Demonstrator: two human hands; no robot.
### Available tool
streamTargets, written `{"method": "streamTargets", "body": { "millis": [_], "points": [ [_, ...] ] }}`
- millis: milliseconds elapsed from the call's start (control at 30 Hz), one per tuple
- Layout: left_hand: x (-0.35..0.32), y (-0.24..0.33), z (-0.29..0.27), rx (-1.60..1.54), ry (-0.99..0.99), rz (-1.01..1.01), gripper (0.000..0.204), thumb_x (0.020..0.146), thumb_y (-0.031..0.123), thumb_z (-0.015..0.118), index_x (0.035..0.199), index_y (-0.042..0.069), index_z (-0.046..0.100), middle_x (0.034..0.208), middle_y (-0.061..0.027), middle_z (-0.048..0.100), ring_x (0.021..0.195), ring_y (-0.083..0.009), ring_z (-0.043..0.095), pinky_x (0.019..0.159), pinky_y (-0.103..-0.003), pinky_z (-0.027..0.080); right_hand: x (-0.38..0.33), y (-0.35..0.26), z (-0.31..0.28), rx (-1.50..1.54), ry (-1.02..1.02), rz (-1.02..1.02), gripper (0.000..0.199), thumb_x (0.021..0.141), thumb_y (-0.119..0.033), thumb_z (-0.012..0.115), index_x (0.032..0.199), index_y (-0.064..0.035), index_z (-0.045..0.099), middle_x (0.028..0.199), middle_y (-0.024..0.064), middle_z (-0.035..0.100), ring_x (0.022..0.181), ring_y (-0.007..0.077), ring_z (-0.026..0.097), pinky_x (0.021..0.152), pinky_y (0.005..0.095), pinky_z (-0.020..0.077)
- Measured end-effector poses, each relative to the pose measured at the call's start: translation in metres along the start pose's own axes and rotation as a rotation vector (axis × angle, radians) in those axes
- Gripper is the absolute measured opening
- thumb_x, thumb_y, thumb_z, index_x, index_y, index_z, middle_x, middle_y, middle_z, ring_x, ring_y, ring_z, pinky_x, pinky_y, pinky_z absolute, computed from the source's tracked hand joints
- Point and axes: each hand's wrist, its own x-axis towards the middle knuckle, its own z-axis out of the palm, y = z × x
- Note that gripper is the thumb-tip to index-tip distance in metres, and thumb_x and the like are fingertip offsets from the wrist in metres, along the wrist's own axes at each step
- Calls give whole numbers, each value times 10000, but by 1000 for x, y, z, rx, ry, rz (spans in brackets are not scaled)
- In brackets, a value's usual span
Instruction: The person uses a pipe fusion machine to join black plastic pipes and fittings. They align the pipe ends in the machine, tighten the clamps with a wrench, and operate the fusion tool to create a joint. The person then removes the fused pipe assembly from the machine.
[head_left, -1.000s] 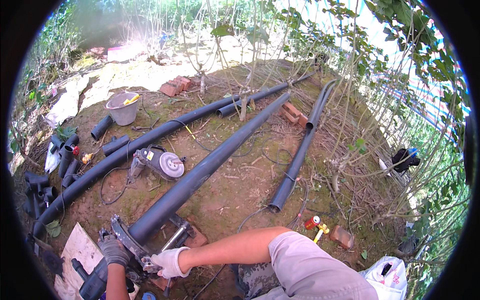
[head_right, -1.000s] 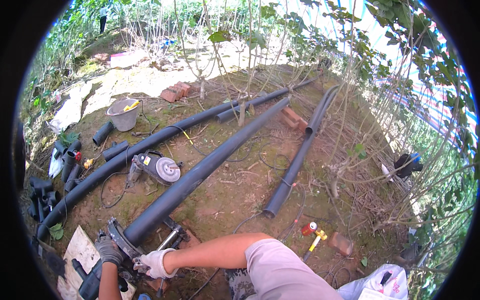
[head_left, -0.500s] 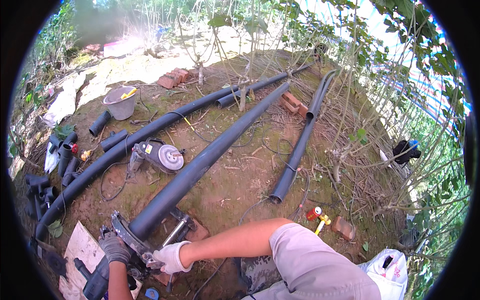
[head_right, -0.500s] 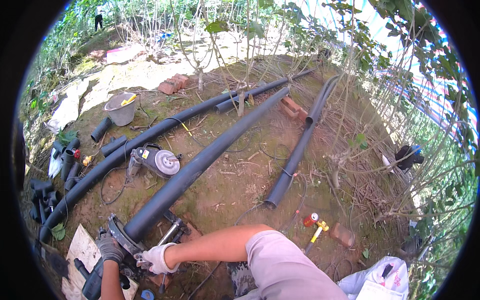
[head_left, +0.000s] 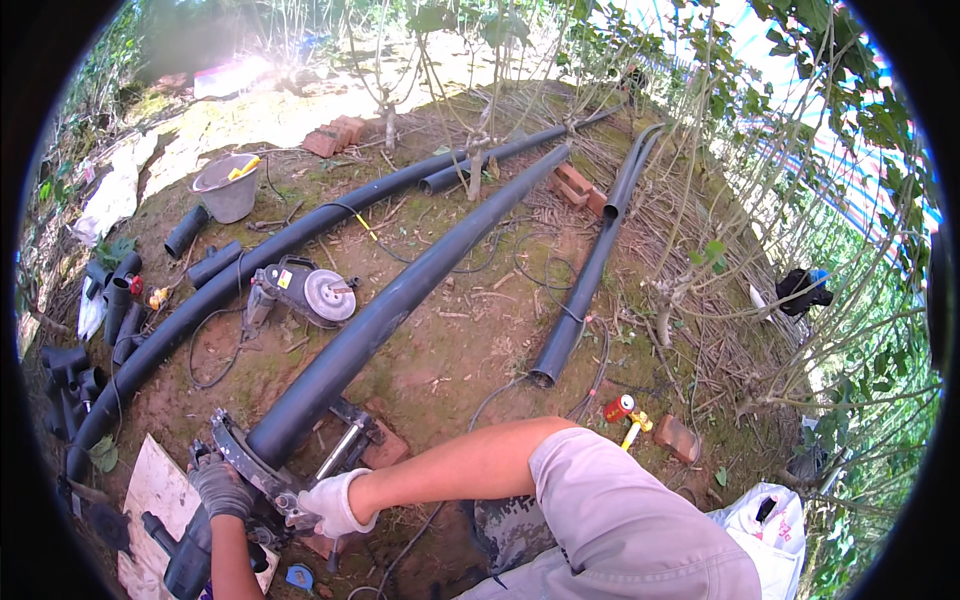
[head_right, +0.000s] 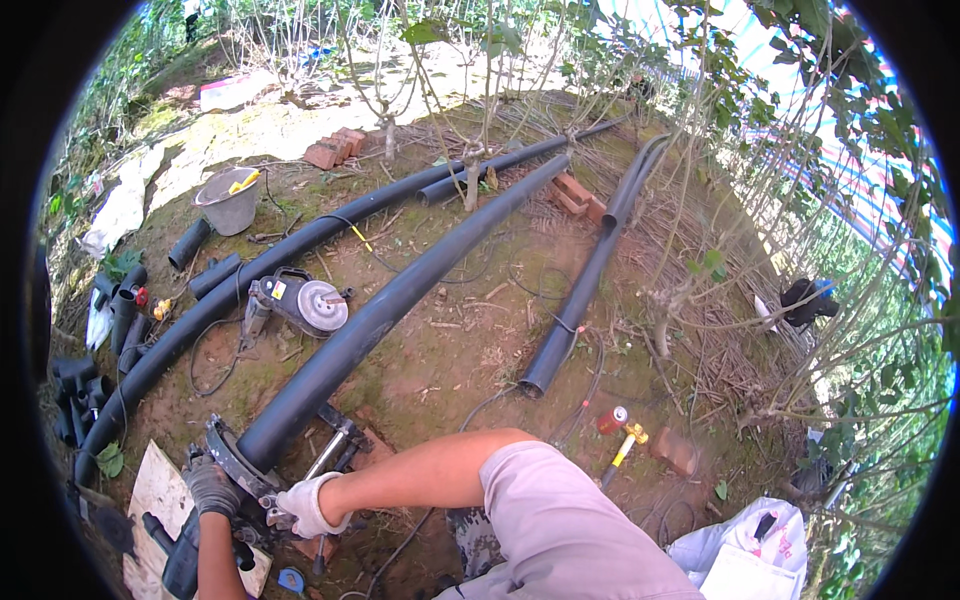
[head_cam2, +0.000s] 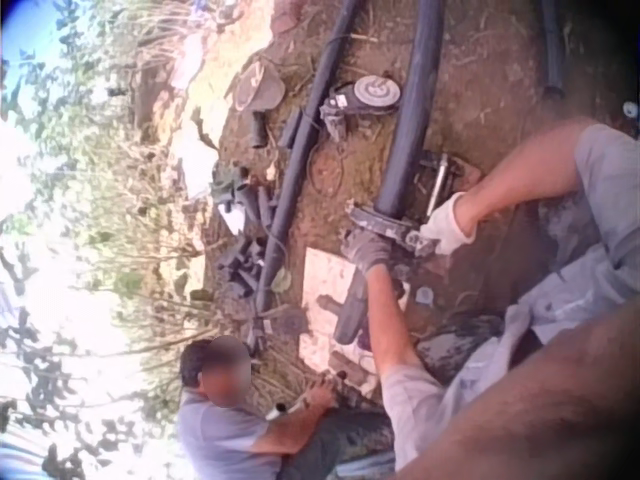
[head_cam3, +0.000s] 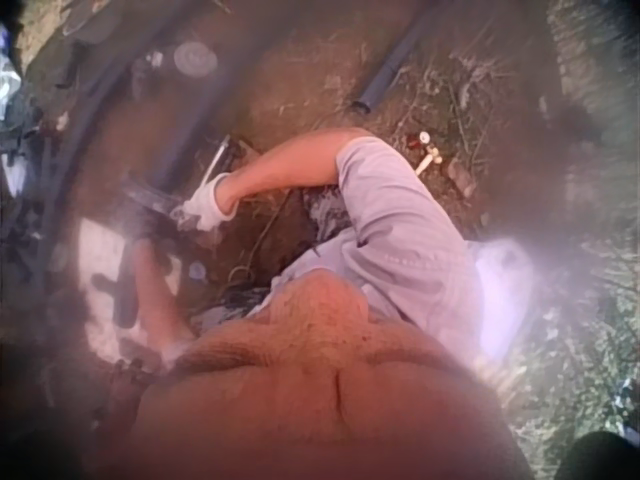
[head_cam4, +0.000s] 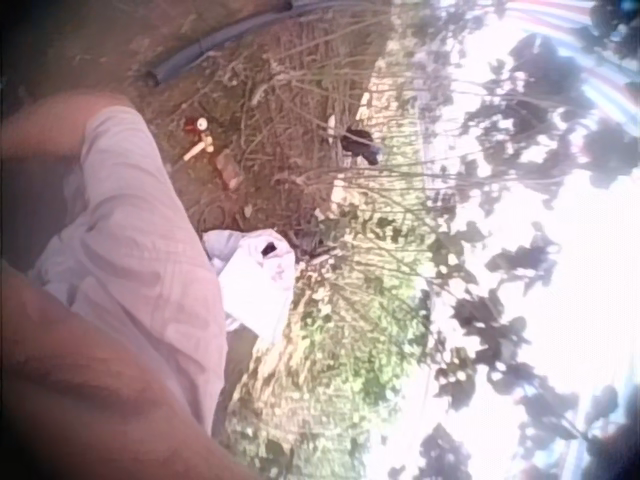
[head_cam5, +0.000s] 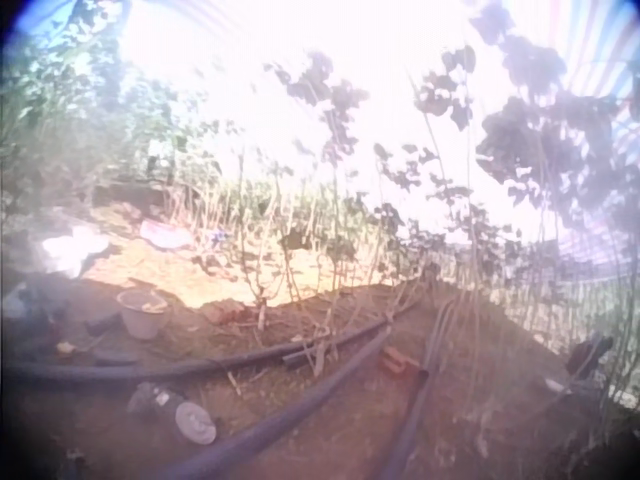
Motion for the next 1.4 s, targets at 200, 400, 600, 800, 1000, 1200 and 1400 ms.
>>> {"method": "streamTargets", "body": {
  "millis": [200,400,600,800,1000,1200,1400],
  "points": [
    [2,-1,-3,-12,-114,-10,709,856,441,602,1483,117,529,1612,-92,393,1515,-299,314,1214,-564,219,-16,2,-38,23,174,20,517,876,-279,734,1279,-32,523,1026,263,706,997,441,686,860,492,533],
    [-2,-1,-13,-53,-120,10,815,877,482,605,1555,77,404,1539,-80,470,1480,-266,372,1218,-559,200,-79,69,-148,391,1246,-87,663,843,-10,752,1431,-19,446,1308,99,641,1183,171,619,999,325,519],
    [-11,4,-23,-113,-53,27,860,865,519,620,1563,75,388,1566,-101,443,1497,-311,336,1219,-556,191,-228,181,-251,453,1850,110,581,848,63,716,1383,-47,519,1205,62,645,1002,158,610,887,316,508],
    [-10,4,-25,-51,-143,24,845,891,537,572,1578,90,364,1614,-95,384,1533,-331,269,1220,-573,163,-378,232,-300,51,1892,804,527,816,-171,729,1296,-32,559,1166,149,682,1016,257,670,894,343,515],
    [-14,6,-27,-59,-102,2,898,867,605,564,1593,124,345,1643,-72,349,1549,-357,222,1231,-570,125,-431,235,-328,-9,1846,995,716,843,-246,751,1449,-18,444,1322,227,630,1167,354,657,965,397,510],
    [-8,4,-17,-43,-114,17,861,880,601,542,1582,132,372,1631,-82,368,1544,-374,229,1219,-601,113,-392,170,-326,178,1890,877,483,928,-277,611,1341,-54,499,1231,143,639,1059,276,627,899,378,499],
    [-6,2,2,-23,52,25,573,903,417,589,1408,147,617,1501,-82,526,1428,-280,442,1200,-574,229,-373,176,-338,112,1842,967,575,999,-420,480,1437,-48,460,1319,143,618,1153,267,601,950,351,476]
  ]
}}
